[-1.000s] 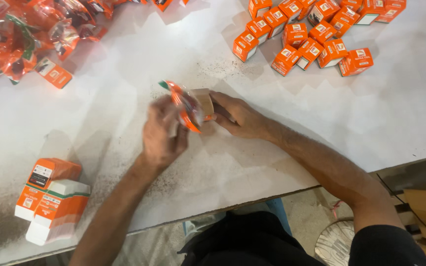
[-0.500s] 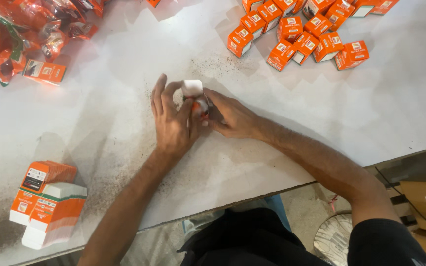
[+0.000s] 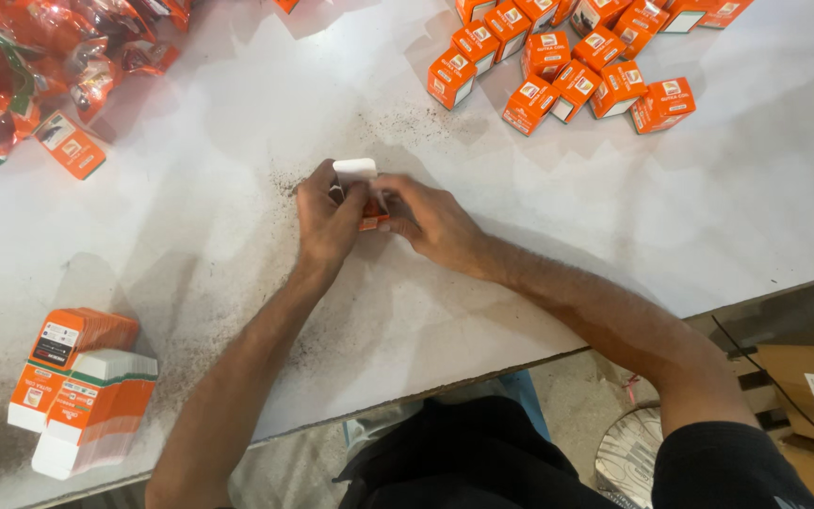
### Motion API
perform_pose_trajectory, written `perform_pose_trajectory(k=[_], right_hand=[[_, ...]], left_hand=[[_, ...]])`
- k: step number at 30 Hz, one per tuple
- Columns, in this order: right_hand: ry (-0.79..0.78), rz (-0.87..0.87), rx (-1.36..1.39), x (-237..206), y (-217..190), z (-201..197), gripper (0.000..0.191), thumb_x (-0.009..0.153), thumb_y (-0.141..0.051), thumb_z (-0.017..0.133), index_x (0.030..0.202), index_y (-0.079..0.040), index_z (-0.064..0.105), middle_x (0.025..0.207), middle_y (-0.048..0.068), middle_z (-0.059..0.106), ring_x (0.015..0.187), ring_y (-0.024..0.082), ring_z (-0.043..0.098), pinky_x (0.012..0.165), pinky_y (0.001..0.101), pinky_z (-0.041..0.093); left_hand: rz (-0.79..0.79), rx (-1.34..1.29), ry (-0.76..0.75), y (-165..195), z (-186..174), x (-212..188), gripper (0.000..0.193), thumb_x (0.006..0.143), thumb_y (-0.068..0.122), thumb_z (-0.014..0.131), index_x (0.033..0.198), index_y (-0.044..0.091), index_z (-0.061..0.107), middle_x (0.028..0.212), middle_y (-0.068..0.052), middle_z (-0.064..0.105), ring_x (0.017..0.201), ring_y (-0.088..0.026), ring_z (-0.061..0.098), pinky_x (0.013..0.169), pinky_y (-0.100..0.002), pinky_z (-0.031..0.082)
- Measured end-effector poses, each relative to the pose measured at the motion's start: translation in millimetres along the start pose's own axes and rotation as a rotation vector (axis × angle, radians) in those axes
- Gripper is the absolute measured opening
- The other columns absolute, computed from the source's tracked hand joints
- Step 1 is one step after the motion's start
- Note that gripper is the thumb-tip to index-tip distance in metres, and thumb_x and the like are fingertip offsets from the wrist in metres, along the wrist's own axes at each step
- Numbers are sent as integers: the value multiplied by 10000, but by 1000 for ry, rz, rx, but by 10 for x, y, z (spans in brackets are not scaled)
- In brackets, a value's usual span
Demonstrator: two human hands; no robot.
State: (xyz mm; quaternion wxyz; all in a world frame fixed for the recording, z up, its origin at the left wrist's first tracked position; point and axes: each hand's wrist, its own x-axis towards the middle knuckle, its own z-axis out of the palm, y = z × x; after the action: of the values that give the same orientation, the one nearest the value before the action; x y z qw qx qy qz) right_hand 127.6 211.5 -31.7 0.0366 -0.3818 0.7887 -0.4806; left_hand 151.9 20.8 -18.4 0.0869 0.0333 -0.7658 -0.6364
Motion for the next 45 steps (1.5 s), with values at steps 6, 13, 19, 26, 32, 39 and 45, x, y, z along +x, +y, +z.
perform_pose_trajectory(k=[6, 13, 19, 26, 32, 39, 45], right_hand=[[82, -219, -106, 45, -81, -21, 400, 885, 43, 712, 1265, -31, 614, 1384, 152, 589, 1210, 366, 645, 950, 393, 580], [75, -193, -69, 62, -100, -3, 366, 895, 66, 722, 1221, -48, 600, 1364, 161, 587, 1169, 363, 650, 918, 411, 572], [74, -95, 10, 64, -14, 57, 380, 913, 68, 708, 1202, -59, 497, 1334, 173, 617, 1085, 332, 716, 860, 389, 598], [63, -93, 81, 36, 40, 75, 499, 964, 34, 690, 1346, -50, 381, 1264, 152, 664, 1193, 336, 714, 952, 396, 596], [24, -156, 0, 56, -86, 13, 517, 923, 25, 716, 1330, -68, 411, 1307, 173, 639, 1153, 358, 700, 914, 422, 593], [11, -179, -88, 39, -28, 0, 386, 911, -10, 721, 1239, -84, 533, 1338, 175, 609, 1140, 390, 660, 920, 447, 563], [10, -232, -253, 43, 73, -25, 283, 925, -61, 751, 1191, -105, 665, 1378, 172, 585, 1134, 373, 647, 916, 441, 550]], left_hand=[[-284, -442, -208, 137, -288, -130, 304, 892, 123, 487, 1090, -9, 676, 803, -42, 663, 639, -88, 597, 566, -273, 565], [-289, -198, -161, 13, -265, 35, 188, 964, 86, 680, 1027, -63, 585, 854, -130, 691, 662, -176, 645, 519, -322, 490], [424, 198, -117, 19, -201, -133, 235, 992, 18, 595, 1216, -7, 663, 1239, -138, 743, 1029, -223, 756, 851, -322, 643], [634, 443, -152, -72, -263, -225, 256, 894, 32, 742, 1135, 14, 656, 1353, -203, 673, 1338, -384, 607, 1102, -481, 547], [557, 273, -141, -155, -232, -227, 150, 964, 13, 724, 1089, 40, 644, 1354, -194, 681, 1360, -384, 615, 1120, -493, 547], [763, 614, -194, -152, -269, -246, 68, 980, 77, 722, 1039, 61, 693, 1451, -156, 610, 1404, -390, 529, 1124, -503, 457], [849, 924, -220, -161, -471, -243, 323, 933, 126, 730, 1248, 79, 675, 1544, -165, 511, 1460, -354, 441, 1237, -573, 299]])
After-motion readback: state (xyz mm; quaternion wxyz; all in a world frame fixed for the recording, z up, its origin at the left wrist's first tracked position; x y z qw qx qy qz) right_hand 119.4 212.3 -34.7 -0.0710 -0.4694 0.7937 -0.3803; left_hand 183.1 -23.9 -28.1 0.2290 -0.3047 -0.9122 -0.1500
